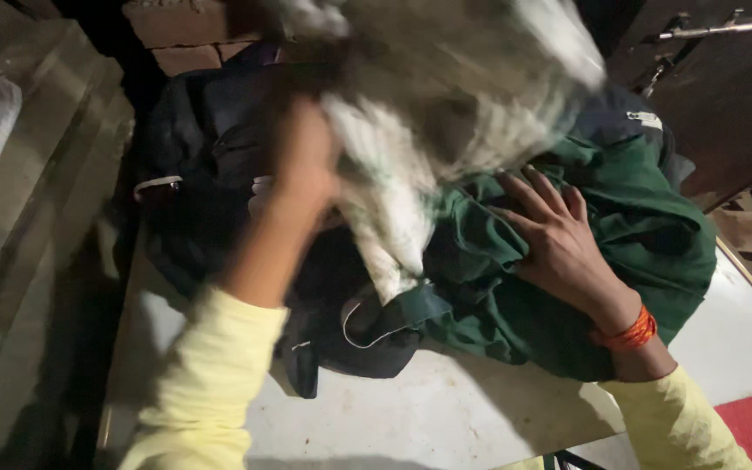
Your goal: The person folds several garments and places them into two black backpacks on a table. They handle a light blue cloth, a floral-patterned top, a dark green garment, and a white shirt, folding each and packing them into the bags. The person also zips and unzips the backpacks during the process.
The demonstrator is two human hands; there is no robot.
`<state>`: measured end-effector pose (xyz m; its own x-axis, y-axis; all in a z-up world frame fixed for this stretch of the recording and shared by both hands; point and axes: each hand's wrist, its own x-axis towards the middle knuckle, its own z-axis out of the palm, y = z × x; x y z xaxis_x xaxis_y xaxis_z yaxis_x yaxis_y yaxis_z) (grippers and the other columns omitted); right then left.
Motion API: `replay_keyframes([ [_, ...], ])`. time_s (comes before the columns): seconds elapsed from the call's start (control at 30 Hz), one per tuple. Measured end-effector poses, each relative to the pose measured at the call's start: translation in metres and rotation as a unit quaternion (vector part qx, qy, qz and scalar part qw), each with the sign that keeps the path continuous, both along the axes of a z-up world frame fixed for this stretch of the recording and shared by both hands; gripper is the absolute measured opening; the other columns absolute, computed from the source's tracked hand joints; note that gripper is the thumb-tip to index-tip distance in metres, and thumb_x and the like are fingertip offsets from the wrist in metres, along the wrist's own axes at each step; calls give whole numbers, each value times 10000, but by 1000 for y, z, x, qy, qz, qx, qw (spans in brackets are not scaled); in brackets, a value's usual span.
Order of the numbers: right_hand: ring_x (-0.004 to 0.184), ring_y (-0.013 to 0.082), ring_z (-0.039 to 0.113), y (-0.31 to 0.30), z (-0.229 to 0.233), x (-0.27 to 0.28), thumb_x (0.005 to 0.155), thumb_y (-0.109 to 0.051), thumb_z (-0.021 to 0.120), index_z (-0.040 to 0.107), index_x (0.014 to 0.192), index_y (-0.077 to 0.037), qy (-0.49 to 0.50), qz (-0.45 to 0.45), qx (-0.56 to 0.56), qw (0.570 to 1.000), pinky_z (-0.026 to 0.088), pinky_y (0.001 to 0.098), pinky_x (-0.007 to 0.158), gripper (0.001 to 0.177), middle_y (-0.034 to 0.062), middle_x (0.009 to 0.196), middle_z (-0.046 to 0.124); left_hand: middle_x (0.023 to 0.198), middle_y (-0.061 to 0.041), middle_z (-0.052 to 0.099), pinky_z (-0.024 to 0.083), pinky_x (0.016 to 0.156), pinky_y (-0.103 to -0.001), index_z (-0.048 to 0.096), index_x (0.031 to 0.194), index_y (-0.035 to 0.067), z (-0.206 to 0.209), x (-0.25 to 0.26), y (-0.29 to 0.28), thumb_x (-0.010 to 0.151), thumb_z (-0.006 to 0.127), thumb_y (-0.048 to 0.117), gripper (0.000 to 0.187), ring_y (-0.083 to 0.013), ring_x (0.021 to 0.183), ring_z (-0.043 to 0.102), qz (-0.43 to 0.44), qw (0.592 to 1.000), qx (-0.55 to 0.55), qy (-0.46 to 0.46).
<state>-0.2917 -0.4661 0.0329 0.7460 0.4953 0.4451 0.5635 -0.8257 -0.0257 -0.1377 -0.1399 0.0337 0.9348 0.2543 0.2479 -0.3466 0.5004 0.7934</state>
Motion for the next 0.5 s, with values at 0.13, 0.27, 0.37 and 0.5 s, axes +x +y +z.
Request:
replay_keyframes([
  [0.13, 1508, 361, 310, 5, 10, -3, 515, -126, 777, 671, 1278, -140, -3, 8, 8, 1000, 254, 613, 1150, 770, 119, 1604, 411, 1332, -139, 600, 495, 1037, -492, 533, 1343, 18, -29, 88, 183, 842, 720, 225, 574, -303, 1218, 581, -22, 981, -192, 7],
  [0.27, 1531, 355, 326, 4, 5, -2, 503, -96, 754, 671, 1218, -85, -15, -8, 12, 1000, 280, 574, 1184, 720, 106, 1594, 443, 1252, -164, 654, 546, 969, -476, 611, 1263, -16, -136, 105, 253, 772, 715, 152, 529, -338, 1145, 628, 83, 991, -58, 89],
  [0.37, 1536, 333, 366, 2, 0, 0, 529, -70, 745, 664, 1223, -43, -27, -27, 38, 999, 304, 531, 1204, 700, 105, 1575, 477, 1254, -219, 606, 486, 970, -468, 565, 1266, -53, -162, 87, 259, 774, 765, 81, 547, -381, 1161, 582, 283, 935, 201, 70],
  [0.5, 1478, 368, 448, -4, -3, -3, 664, -49, 729, 600, 1338, 9, -29, 2, 143, 989, 349, 494, 1174, 689, 142, 1549, 530, 1280, -291, 611, 397, 1061, -477, 547, 1342, -93, -112, 29, 222, 755, 775, 58, 647, -467, 1219, 547, 500, 635, 575, -128],
])
